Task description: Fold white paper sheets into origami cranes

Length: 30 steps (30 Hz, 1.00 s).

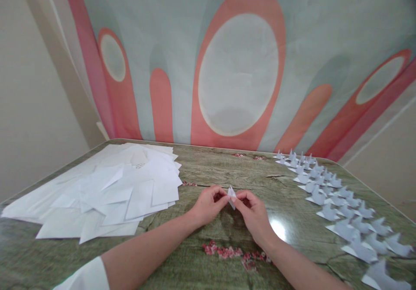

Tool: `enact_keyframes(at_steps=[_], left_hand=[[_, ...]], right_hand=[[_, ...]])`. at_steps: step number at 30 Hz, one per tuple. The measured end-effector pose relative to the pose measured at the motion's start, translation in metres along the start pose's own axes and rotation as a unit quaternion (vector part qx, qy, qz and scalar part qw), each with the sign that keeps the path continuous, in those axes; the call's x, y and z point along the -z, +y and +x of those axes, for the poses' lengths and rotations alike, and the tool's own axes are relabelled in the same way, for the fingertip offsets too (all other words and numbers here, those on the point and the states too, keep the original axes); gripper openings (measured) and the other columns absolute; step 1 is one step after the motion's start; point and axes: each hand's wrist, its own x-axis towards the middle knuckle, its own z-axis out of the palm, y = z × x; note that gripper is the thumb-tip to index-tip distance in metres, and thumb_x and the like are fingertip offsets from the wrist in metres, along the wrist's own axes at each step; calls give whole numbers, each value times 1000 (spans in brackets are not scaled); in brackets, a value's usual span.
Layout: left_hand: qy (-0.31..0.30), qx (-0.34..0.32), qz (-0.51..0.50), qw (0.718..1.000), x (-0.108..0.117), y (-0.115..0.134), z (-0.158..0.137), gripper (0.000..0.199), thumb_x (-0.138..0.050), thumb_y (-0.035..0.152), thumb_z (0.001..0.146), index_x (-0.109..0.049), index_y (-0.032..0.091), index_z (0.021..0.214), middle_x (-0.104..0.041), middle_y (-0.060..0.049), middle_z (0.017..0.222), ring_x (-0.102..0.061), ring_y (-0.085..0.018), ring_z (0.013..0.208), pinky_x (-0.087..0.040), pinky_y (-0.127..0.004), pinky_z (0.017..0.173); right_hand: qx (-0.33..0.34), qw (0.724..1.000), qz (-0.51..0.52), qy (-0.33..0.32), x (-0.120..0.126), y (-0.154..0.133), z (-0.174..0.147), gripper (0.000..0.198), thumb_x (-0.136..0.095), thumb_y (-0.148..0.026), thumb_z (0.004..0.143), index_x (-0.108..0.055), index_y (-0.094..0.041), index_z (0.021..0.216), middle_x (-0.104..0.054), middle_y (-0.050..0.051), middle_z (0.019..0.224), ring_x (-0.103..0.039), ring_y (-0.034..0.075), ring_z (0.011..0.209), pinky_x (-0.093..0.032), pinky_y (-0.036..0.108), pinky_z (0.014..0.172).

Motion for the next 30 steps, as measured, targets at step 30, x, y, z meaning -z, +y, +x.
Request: enact_keyframes(at_steps=[30], left_hand=[[-6, -19, 25, 999, 1, 10, -4, 22, -48, 27, 81, -59, 14, 67, -55, 0, 66, -48, -12, 65, -38, -21, 61]], right_hand=[[116, 985, -126, 2, -6, 4, -4, 9, -55, -22, 78, -52, -18, 70, -51, 5, 89, -52, 17, 82, -46, 25, 59]])
